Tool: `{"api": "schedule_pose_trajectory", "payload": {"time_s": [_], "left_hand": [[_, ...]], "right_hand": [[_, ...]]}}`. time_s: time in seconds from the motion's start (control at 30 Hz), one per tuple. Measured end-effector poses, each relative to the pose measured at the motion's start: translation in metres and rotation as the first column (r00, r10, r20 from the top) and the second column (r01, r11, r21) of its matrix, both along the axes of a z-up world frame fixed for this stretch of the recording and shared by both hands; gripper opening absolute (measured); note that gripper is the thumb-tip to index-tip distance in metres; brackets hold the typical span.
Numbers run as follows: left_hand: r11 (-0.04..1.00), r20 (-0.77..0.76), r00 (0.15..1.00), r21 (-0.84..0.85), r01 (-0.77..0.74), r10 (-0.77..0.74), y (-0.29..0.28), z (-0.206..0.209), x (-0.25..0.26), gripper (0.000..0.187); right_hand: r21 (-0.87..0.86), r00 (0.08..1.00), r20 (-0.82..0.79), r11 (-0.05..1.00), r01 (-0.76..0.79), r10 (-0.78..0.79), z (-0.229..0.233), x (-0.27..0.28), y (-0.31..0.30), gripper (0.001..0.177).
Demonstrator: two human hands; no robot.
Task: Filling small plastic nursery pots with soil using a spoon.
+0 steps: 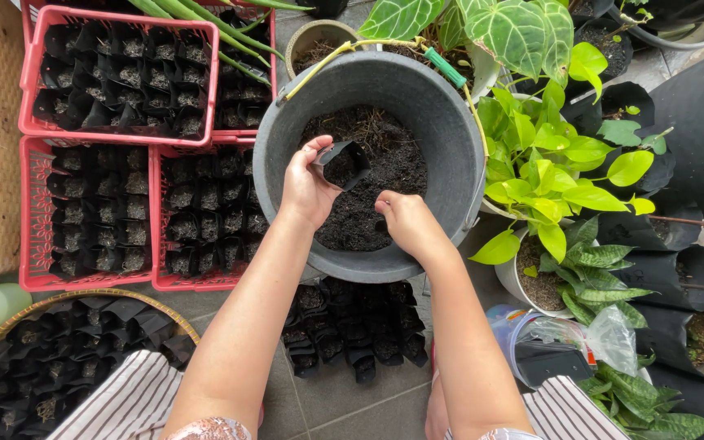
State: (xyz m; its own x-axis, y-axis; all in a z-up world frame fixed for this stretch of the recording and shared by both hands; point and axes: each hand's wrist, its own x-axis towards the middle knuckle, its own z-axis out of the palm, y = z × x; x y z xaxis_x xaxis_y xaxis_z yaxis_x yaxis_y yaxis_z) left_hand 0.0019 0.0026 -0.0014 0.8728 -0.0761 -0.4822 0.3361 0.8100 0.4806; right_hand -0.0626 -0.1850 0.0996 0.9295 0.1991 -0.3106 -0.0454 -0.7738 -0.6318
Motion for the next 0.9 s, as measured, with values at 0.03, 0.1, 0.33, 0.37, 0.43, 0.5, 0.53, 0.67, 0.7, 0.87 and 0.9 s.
{"api": "schedule_pose_trajectory", "payload": {"time_s": [0.03, 0.1, 0.33, 0.37, 0.43, 0.5, 0.53, 0.67, 0.7, 0.87, 0.9], "left_hand": [[1.0, 0.0, 1.0, 0.0, -0.001, 0.001, 0.0, 0.0, 0.0, 0.032], [1.0, 0.004, 1.0, -0.015, -0.001, 0.001, 0.0, 0.001, 0.0, 0.032], [1.0, -0.004, 1.0, -0.005, 0.0, 0.0, 0.0, 0.001, -0.001, 0.032], [1.0, -0.005, 1.0, -0.005, -0.001, 0.001, 0.0, 0.002, -0.001, 0.032], [1.0, -0.005, 1.0, -0.006, 0.0, 0.0, 0.0, 0.002, -0.001, 0.032], [1.0, -0.002, 1.0, 0.008, -0.006, 0.006, 0.0, 0.0, 0.0, 0.032], [1.0, -0.002, 1.0, 0.008, -0.006, 0.006, 0.0, 0.002, 0.0, 0.032], [1.0, -0.021, 1.0, 0.018, -0.013, 0.014, 0.0, 0.0, 0.001, 0.032], [1.0, -0.026, 1.0, 0.019, -0.017, 0.018, 0.0, -0.002, 0.001, 0.031], [1.0, -0.039, 0.999, 0.019, -0.01, 0.01, -0.002, 0.006, -0.001, 0.031], [1.0, -0.041, 0.999, 0.021, -0.001, 0.002, -0.002, 0.007, -0.002, 0.031]], "right_hand": [[0.0, 1.0, 0.0, 1.0, -0.001, 0.001, -0.003, 0.001, -0.001, 0.024], [0.094, 0.993, -0.108, 0.994, 0.051, -0.04, -0.009, 0.003, -0.002, 0.027], [0.381, 0.97, -0.156, 0.894, 0.235, -0.188, -0.037, 0.012, -0.018, 0.03], [0.495, 0.954, -0.182, 0.816, 0.299, -0.239, -0.037, 0.012, -0.021, 0.03], [0.597, 0.934, -0.214, 0.718, 0.357, -0.286, -0.039, 0.014, -0.027, 0.03], [0.664, 0.917, -0.229, 0.637, 0.393, -0.327, -0.041, 0.016, -0.034, 0.032], [0.664, 0.917, -0.229, 0.636, 0.393, -0.327, -0.041, 0.017, -0.038, 0.032], [0.731, 0.895, -0.214, 0.544, 0.412, -0.391, -0.03, 0.022, -0.058, 0.031], [0.745, 0.889, -0.204, 0.524, 0.413, -0.41, -0.024, 0.023, -0.063, 0.031], [0.833, 0.85, -0.146, 0.401, 0.382, -0.506, 0.015, 0.02, -0.084, 0.031], [0.861, 0.837, -0.122, 0.362, 0.357, -0.534, 0.022, 0.019, -0.087, 0.031]]}}
